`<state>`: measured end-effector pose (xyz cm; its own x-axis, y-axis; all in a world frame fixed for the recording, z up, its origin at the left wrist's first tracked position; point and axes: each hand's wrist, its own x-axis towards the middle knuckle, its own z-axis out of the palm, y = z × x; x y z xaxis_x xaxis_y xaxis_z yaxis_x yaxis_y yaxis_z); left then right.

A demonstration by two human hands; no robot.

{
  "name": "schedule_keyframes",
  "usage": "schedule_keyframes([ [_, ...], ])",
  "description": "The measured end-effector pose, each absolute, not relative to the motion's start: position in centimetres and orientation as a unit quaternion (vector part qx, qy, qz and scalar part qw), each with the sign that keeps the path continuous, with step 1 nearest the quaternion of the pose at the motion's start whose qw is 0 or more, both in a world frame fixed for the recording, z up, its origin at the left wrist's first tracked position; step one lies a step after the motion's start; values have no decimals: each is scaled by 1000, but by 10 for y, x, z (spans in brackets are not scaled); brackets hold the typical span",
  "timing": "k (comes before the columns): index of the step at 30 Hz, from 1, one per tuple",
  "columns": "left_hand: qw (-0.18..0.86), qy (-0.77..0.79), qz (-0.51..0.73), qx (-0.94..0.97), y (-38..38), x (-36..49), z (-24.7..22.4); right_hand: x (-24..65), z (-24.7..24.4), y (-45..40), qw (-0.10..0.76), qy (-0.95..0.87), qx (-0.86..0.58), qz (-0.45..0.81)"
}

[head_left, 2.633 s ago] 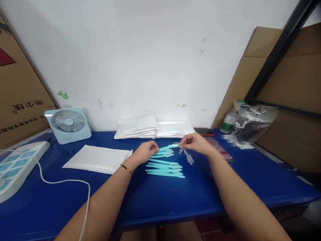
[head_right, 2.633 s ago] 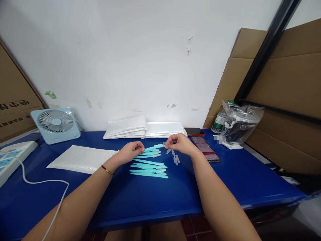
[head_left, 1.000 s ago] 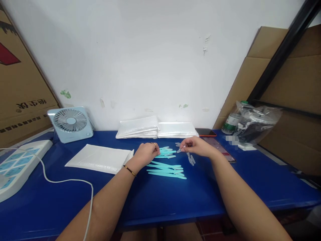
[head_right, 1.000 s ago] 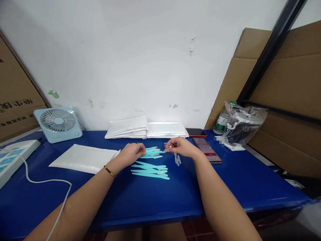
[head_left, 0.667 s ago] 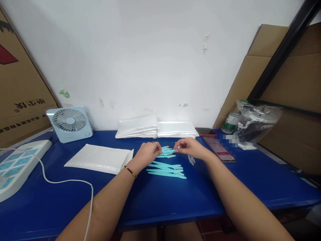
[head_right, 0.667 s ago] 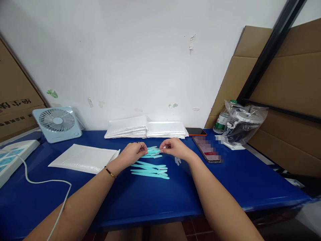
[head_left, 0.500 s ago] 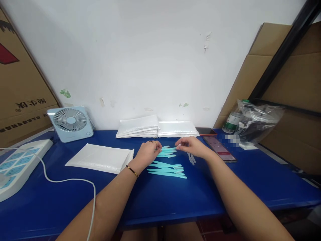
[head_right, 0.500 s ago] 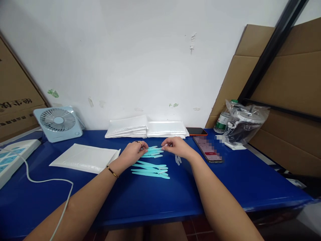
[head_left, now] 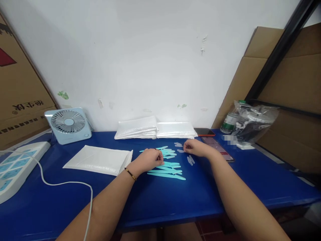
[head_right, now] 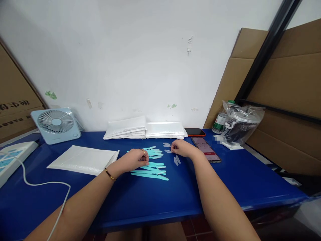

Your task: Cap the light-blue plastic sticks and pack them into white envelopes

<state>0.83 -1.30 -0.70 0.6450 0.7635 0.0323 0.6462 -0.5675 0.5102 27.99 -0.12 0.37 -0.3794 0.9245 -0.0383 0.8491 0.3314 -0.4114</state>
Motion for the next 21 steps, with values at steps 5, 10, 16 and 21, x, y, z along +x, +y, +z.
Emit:
schedule_keyframes([
  [5,259,443,185,838,-4,2,-7,282,6,-3,163,-807,-524,217],
  [10,221,465,204,832,-2,-2,-2,279,9,-7,207,-798,-481,297],
  [16,342,440,235,796,-1,-1,-5,273,-1,-4,302,-730,-462,403],
  [21,384,438,246,775,5,-3,-9,268,-3,-3,344,-711,-465,400],
])
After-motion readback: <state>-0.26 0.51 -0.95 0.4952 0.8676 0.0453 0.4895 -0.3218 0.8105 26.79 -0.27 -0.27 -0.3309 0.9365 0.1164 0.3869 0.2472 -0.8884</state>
